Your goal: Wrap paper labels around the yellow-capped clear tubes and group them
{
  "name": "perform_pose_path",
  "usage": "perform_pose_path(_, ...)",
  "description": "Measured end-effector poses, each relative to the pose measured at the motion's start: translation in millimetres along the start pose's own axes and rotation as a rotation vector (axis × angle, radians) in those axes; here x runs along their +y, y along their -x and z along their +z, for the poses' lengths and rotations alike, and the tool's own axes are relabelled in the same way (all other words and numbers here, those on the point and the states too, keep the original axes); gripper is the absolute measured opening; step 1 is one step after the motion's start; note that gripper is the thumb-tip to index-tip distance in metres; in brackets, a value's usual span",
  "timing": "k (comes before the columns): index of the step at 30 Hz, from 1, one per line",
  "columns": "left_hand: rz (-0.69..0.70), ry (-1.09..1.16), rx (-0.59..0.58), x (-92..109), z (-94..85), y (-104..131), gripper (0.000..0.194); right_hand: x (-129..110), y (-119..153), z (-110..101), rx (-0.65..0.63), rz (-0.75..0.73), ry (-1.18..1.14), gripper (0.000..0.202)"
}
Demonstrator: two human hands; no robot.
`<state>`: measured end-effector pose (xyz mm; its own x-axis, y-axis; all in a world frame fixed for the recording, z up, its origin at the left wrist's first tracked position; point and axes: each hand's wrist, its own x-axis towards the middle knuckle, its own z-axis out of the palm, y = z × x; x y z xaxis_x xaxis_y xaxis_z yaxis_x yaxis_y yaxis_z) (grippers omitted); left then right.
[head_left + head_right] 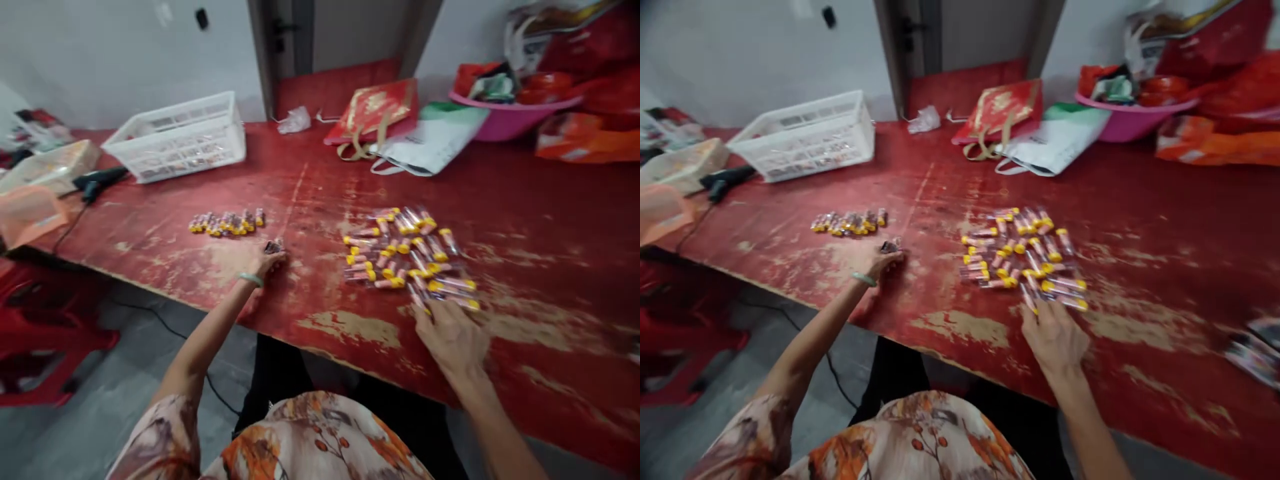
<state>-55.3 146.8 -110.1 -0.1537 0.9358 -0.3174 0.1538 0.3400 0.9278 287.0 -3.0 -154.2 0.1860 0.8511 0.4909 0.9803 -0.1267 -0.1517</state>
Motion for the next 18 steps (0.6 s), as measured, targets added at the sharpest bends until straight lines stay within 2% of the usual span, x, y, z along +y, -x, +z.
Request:
perform_pose_path(3, 0.038, -0.168, 0.115, 12.3, -17.8, -32.2, 0.026, 1.4, 3.4, 10.5, -0.094, 0.027, 0.040, 0.031)
perform_pose_path(8, 0.063, -0.376, 0.251, 20.4, -41.6, -58.9, 0.042, 6.2, 12.9, 8.8, -0.092, 0.034, -0.035, 0.034)
perform_pose_path(14, 0.066, -0.440, 0.311, 23.4, -60.6, -68.0, 0.051, 6.1, 17.4, 10.2, -0.046, 0.032, -0.112, 0.034)
perform_pose_path(18, 0.069, -0.359, 0.342, 32.1, -65.3, -58.7, 0.051, 1.8, 18.1, 4.6, -0.009, 0.104, -0.220, 0.028)
